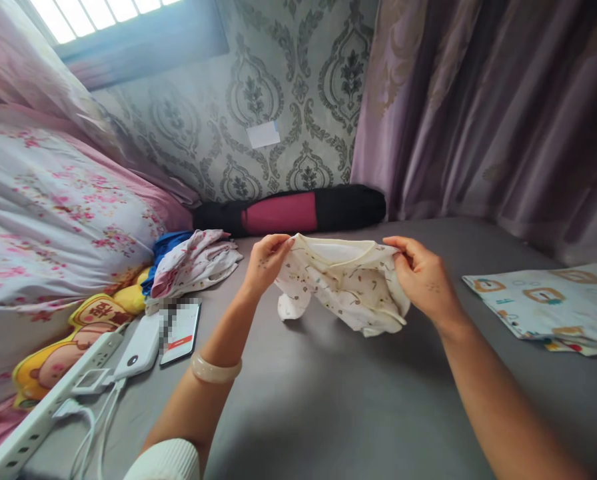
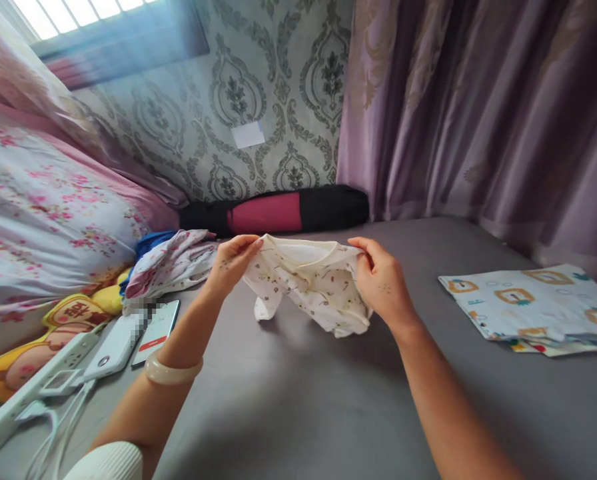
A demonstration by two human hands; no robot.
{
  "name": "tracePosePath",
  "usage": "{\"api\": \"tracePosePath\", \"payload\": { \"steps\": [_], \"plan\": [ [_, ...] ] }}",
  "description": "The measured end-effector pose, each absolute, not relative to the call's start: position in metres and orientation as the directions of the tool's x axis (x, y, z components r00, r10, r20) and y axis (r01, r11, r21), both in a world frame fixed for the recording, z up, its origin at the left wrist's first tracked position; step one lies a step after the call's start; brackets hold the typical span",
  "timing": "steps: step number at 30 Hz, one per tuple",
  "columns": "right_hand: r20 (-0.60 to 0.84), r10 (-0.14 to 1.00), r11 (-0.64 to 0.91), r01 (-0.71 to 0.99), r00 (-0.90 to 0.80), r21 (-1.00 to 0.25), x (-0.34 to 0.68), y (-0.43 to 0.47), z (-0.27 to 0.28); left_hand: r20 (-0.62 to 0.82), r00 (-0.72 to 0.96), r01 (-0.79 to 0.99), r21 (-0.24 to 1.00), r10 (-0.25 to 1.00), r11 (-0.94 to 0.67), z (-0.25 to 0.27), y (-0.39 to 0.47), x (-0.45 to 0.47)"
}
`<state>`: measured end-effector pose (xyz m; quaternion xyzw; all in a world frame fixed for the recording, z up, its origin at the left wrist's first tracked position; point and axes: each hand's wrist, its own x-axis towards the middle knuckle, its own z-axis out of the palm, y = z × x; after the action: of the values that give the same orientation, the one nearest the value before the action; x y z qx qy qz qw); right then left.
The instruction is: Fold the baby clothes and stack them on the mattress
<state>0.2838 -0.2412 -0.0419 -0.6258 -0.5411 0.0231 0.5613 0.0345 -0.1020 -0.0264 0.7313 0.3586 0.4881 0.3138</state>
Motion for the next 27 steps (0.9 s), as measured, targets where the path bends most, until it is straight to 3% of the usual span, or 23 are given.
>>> {"api": "tracePosePath", "payload": {
  "steps": [6, 10, 17, 23, 27],
  "plan": [
    [0.329, 0.821, 0.072, 0.486, 0.467, -0.871, 0.279, -0.250, -0.032, 0.347, 0.333, 0.057, 0.921, 0.877, -0.386, -0.043, -0.114, 0.047],
    [0.287, 0.864, 0.074, 0.458, 0.414, -0.886, 0.276, -0.254, -0.026, 0.307, 0.327, -0.004, 0.946, 0.894, -0.323, -0.048, -0.121, 0.051],
    [0.318, 0.868, 0.073, 0.536, 0.382, -0.841, 0.283, -0.254, -0.022, 0.321, 0.414, 0.086, 0.918, 0.852, -0.388, -0.027, -0.129, 0.026],
    [0.274, 0.939, 0.111, 0.571, 0.208, -0.814, 0.293, -0.254, 0.011, 0.287, 0.621, 0.173, 0.857, 0.729, -0.485, 0.027, -0.133, -0.011],
    [0.270, 0.949, 0.138, 0.558, 0.161, -0.818, 0.294, -0.252, 0.036, 0.355, 0.591, 0.185, 0.814, 0.724, -0.551, 0.057, -0.129, -0.024]
  ]
}}
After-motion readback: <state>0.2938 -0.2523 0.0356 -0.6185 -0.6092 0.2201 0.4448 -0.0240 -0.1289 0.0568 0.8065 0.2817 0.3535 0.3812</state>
